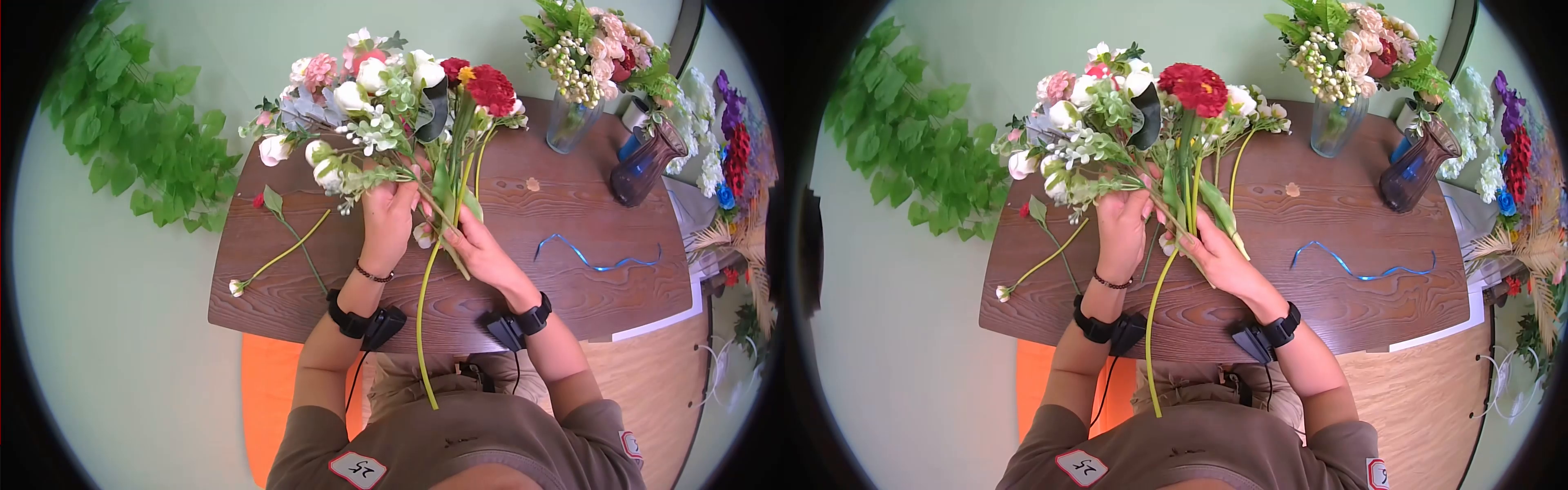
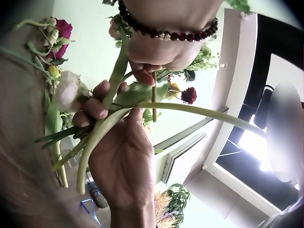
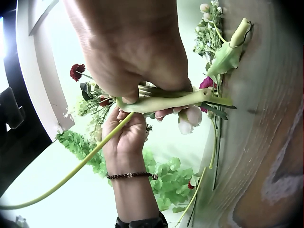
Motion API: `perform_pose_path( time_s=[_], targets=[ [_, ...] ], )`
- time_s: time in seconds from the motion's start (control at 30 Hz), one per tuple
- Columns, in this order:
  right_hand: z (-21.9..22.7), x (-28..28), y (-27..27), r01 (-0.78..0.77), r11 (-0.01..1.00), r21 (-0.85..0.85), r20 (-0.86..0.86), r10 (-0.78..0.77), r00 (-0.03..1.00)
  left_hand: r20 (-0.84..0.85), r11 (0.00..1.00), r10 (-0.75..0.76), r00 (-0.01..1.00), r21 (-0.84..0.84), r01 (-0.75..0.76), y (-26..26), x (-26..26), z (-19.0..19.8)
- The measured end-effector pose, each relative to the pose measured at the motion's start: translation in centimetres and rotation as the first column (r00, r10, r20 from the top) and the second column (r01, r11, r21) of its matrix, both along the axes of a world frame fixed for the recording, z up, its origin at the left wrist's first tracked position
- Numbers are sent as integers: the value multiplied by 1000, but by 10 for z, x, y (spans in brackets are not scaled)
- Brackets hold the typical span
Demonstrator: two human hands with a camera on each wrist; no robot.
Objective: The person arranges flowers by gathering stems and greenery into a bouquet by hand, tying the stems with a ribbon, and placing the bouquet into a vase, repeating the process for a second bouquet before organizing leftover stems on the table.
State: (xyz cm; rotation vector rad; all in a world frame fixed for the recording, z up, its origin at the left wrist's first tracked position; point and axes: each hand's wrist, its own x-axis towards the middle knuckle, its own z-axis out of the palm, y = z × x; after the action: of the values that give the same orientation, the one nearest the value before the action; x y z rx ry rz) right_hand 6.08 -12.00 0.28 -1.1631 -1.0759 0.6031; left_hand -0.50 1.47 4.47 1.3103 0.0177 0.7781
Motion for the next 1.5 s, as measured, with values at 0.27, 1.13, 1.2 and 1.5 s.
perform_pose_path(
  time_s=[0.27,1.13,1.2,1.5],
  targets=[
    [-2,9,-7,143,987,-72,-151,-152,977,205,995,91,975,-48,-83,11,-6,11],
    [-12,45,-12,418,899,133,-223,-384,896,-355,897,-440,825,-134,421,-43,-20,-20],
    [-13,45,-10,399,907,137,-244,-359,901,-323,922,-387,863,-111,372,-40,-17,-23],
    [2,35,-13,386,906,173,-192,-354,915,-221,980,-196,955,-78,183,-27,-12,-23]
  ],
)
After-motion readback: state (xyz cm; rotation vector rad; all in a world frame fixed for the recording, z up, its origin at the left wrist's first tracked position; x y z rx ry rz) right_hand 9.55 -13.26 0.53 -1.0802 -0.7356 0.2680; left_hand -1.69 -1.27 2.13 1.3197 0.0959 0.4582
